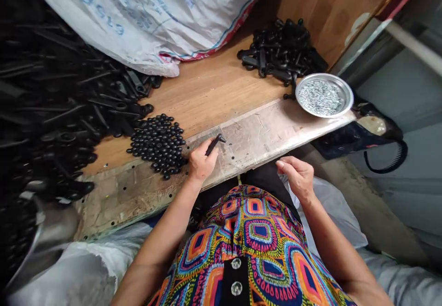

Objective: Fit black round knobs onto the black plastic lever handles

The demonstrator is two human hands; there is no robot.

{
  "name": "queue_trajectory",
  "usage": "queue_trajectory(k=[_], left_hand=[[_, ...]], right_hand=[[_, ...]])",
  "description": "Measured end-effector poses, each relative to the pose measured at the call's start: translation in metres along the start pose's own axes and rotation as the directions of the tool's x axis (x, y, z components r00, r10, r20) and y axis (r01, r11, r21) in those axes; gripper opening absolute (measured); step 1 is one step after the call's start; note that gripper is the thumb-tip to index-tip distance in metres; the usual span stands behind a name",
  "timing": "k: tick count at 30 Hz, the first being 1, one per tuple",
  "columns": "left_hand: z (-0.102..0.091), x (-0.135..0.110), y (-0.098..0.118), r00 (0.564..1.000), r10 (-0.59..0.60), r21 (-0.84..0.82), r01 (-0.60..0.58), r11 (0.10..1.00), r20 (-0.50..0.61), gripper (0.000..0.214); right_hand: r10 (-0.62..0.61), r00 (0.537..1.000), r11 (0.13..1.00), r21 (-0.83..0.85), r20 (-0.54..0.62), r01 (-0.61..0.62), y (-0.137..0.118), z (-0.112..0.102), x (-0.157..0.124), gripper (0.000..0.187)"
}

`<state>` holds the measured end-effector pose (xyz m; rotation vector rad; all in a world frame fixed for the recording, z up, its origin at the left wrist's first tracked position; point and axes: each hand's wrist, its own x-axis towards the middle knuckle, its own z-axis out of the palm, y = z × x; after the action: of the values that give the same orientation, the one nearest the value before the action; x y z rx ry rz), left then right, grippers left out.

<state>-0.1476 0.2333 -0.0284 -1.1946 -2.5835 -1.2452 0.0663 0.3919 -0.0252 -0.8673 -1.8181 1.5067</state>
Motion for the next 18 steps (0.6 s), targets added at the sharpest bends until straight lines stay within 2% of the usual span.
queue_trajectory(k=[2,4,5,7,9,11,12,14,15,18], left_hand=[[-0.010,-0.006,0.003,0.991,-0.089,-0.117,0.077,0.990,-0.100,0.022],[-0.032,-0.015,0.004,0.947,-0.217,-0.260,0.153,0.953,-0.239,0.019],[-0.047,-0.022,0.004,0.905,-0.293,-0.351,0.178,0.919,-0.310,0.018],[-0.087,-0.038,0.001,0.781,-0.448,-0.551,0.162,0.819,-0.436,0.018],[-0.134,-0.061,0.000,0.646,-0.557,-0.691,0.064,0.720,-0.521,0.021],[-0.178,-0.086,0.001,0.546,-0.604,-0.731,-0.022,0.682,-0.580,0.022],[-0.197,-0.097,0.003,0.510,-0.607,-0.728,-0.058,0.683,-0.609,0.019],[-0.225,-0.117,0.013,0.472,-0.593,-0.717,-0.128,0.686,-0.652,0.011],[-0.235,-0.125,0.019,0.473,-0.579,-0.711,-0.161,0.684,-0.664,0.008],[-0.254,-0.151,0.042,0.528,-0.537,-0.713,-0.208,0.669,-0.658,0.014]], right_hand=[[-0.064,0.989,0.995,-0.064,0.134,0.073,-0.012,0.009,0.004,0.015],[-0.144,0.961,0.982,-0.089,0.235,0.169,-0.028,0.022,0.013,0.013],[-0.178,0.943,0.973,-0.094,0.281,0.211,-0.035,0.030,0.019,0.012],[-0.238,0.886,0.949,-0.101,0.397,0.300,-0.049,0.051,0.029,0.011],[-0.288,0.790,0.905,-0.115,0.542,0.409,-0.059,0.077,0.038,0.011],[-0.311,0.664,0.847,-0.119,0.680,0.518,-0.065,0.109,0.044,0.014],[-0.316,0.603,0.816,-0.114,0.732,0.566,-0.067,0.126,0.047,0.016],[-0.328,0.501,0.756,-0.096,0.801,0.647,-0.068,0.161,0.051,0.020],[-0.335,0.461,0.724,-0.088,0.822,0.684,-0.068,0.178,0.052,0.021],[-0.353,0.362,0.583,-0.100,0.863,0.806,-0.068,0.219,0.053,0.027]])
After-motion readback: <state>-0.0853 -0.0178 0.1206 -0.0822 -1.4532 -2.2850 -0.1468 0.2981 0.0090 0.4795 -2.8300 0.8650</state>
